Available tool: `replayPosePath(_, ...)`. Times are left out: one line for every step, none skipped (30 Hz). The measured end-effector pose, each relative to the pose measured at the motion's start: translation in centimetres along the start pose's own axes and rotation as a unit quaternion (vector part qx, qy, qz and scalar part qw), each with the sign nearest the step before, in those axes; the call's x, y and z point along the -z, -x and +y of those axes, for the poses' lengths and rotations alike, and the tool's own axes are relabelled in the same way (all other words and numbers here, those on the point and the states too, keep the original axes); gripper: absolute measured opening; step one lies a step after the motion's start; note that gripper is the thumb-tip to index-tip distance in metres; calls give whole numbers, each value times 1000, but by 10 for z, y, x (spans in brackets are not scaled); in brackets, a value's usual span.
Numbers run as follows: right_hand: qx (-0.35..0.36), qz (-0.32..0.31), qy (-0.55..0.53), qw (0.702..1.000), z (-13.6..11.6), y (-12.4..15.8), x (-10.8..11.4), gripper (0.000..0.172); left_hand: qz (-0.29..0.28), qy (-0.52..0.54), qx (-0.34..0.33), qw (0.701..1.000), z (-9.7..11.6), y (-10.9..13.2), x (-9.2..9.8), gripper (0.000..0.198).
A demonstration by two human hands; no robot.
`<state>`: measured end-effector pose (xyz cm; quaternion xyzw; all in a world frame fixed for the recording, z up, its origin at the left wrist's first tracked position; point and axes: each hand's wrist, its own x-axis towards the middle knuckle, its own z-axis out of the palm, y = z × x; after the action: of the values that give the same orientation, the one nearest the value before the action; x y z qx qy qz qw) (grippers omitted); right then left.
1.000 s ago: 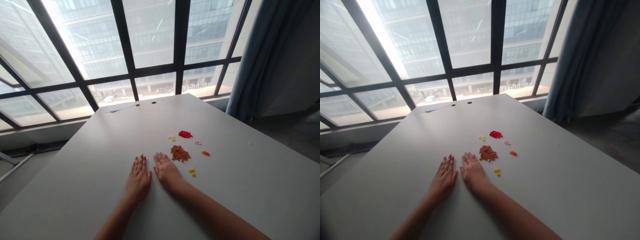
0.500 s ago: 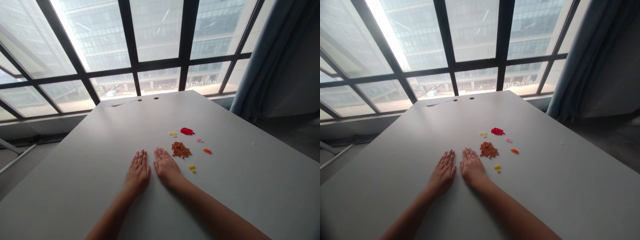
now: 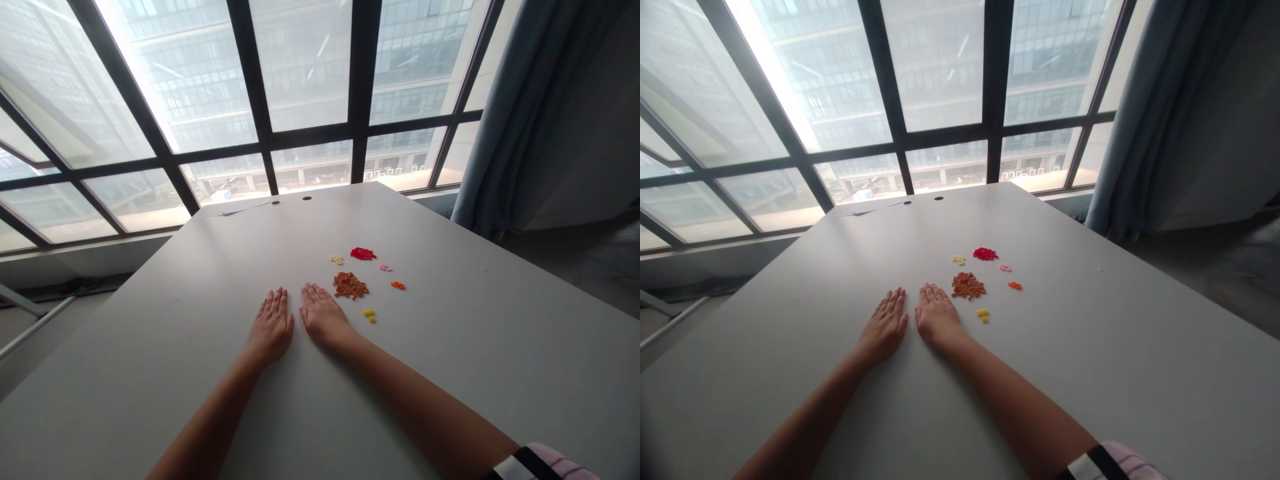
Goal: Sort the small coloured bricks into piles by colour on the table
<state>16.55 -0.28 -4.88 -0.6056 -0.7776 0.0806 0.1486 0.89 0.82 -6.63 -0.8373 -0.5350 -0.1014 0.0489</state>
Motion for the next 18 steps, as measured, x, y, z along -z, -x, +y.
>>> replayPosePath(0,1,0,1000,0,0,0,58,0,-2,0,1000,0,0,0,56)
replayPosePath(1,1,-1,1000,0,0,0,58,-1,-3,0,1000,0,0,0,56)
replayPosePath(1,1,-1,1000,0,-1,0,59,-2,-5,0,1000,0,0,0,56)
replayPosePath(0,2,-2,1000,-1,-1,0,59,-3,-7,1,1000,0,-1,0,56)
replayPosePath(0,2,-3,1000,-1,-1,0,59,-4,-9,1,1000,0,-1,1,57)
replayPosePath(-1,2,-4,1000,-1,-1,0,59,-5,-10,2,1000,0,-1,1,57)
replayPosePath(-1,3,-5,1000,-1,-1,0,59,-6,-12,1,1000,0,-1,1,57)
replayPosePath(-1,3,-5,1000,-1,-1,0,59,-7,-12,1,1000,0,-1,1,57)
replayPosePath(-1,3,-6,1000,-1,-1,0,60,-7,-13,1,1000,0,-2,1,57)
replayPosePath(-1,4,-6,1000,-1,-1,0,60,-6,-13,2,1000,0,-2,1,58)
replayPosePath(-1,4,-5,1000,-1,-1,0,61,-5,-13,2,1000,0,-2,0,58)
replayPosePath(-1,5,-5,1000,-1,-1,0,61,-4,-14,2,1000,0,-2,-1,58)
replayPosePath(-1,5,-4,1000,-1,-1,0,61,-2,-14,2,1000,-1,-2,-1,57)
replayPosePath(-1,4,-4,1000,-1,-1,0,61,-1,-15,1,1000,-1,-3,-2,57)
replayPosePath(-1,4,-3,1000,-1,-1,-1,61,0,-16,1,1000,-1,-3,-3,57)
replayPosePath(0,3,-3,1000,-1,-1,-1,61,0,-18,1,1000,-2,-3,-3,57)
replayPosePath(1,2,-3,1000,-1,-1,-1,62,-1,-20,1,1000,-2,-3,-4,57)
replayPosePath(1,1,-4,1000,-1,-2,-1,62,-3,-22,1,1000,-3,-3,-4,57)
